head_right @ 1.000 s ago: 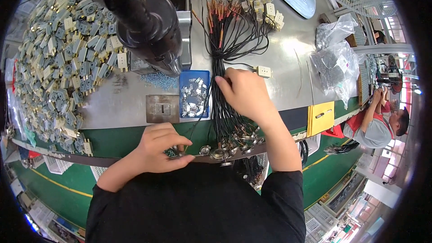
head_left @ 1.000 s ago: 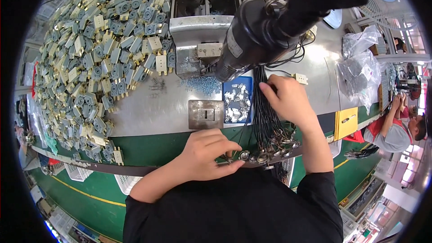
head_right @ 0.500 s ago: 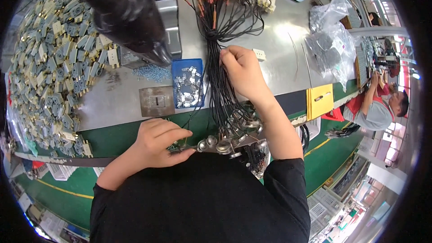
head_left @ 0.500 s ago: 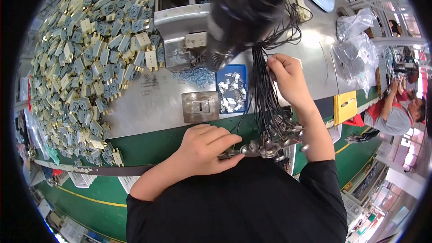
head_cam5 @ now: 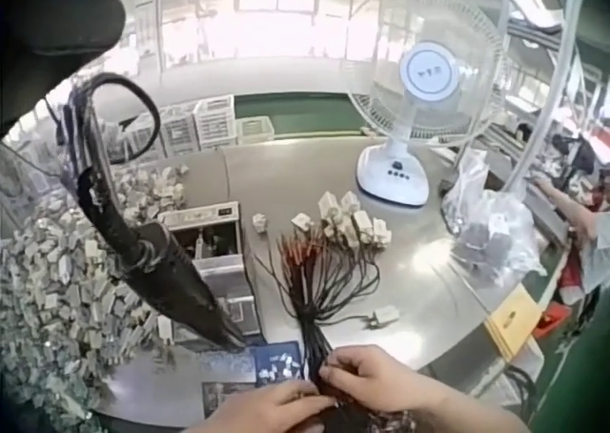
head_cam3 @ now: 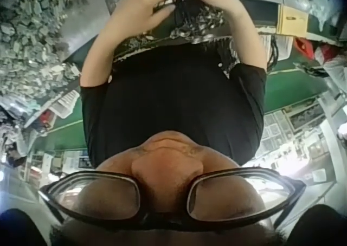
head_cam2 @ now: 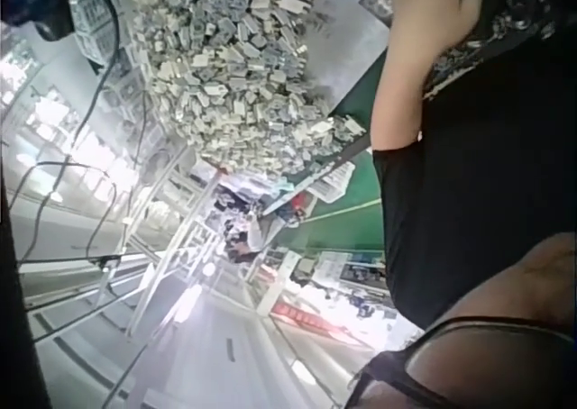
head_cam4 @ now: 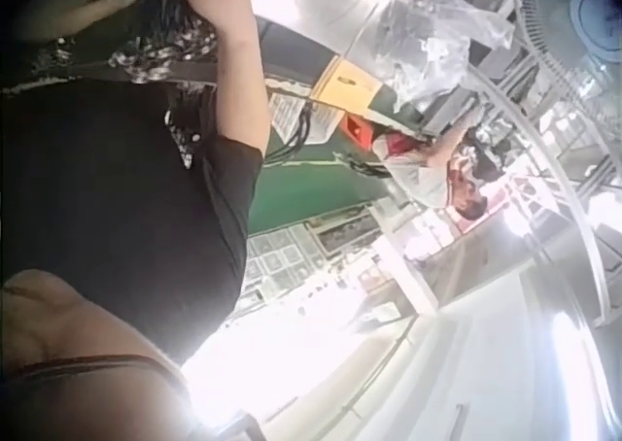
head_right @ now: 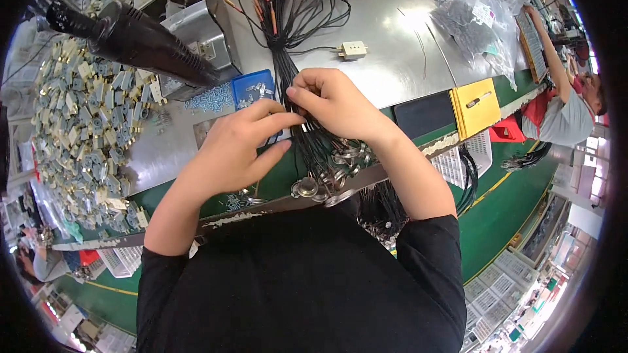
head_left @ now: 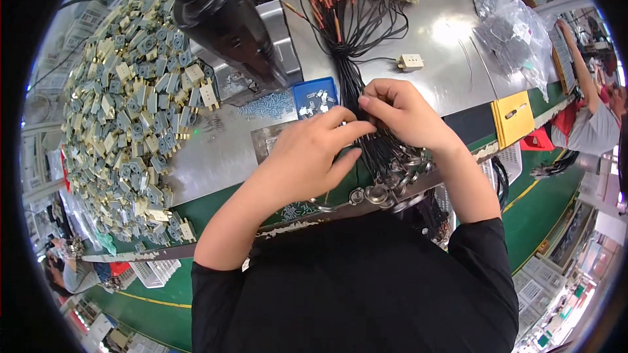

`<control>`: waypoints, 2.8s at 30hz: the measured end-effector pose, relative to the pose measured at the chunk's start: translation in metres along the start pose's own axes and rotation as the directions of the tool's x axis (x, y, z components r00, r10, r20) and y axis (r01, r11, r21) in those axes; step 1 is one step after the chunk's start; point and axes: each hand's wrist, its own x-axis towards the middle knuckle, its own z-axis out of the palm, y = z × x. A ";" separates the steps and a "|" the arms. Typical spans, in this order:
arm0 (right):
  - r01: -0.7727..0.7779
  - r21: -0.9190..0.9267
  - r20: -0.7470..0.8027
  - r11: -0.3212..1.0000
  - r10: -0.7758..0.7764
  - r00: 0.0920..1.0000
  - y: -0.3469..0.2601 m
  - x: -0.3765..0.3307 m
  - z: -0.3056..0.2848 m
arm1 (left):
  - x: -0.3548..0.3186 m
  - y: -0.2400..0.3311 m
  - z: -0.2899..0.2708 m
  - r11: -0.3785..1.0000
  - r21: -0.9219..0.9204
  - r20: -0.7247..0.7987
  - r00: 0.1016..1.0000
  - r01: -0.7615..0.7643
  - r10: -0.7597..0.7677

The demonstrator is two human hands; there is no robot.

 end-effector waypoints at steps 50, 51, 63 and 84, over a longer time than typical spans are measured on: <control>0.074 -0.135 0.032 0.988 -0.070 0.997 -0.013 -0.059 -0.004 | -0.019 0.013 0.043 0.955 0.269 0.269 0.962 -0.124 0.049; 0.099 -0.147 0.021 0.984 -0.097 0.995 -0.009 -0.059 -0.005 | -0.021 0.011 0.040 0.954 0.269 0.273 0.961 -0.129 0.053; 0.056 0.133 0.098 0.989 -0.070 0.993 -0.046 -0.054 0.003 | -0.064 -0.001 0.010 0.977 0.059 0.135 0.971 -0.204 0.195; 0.875 -0.127 0.562 0.468 -0.693 0.452 -0.087 0.055 0.064 | -0.104 -0.019 -0.037 0.970 0.164 -0.579 0.778 -0.180 0.242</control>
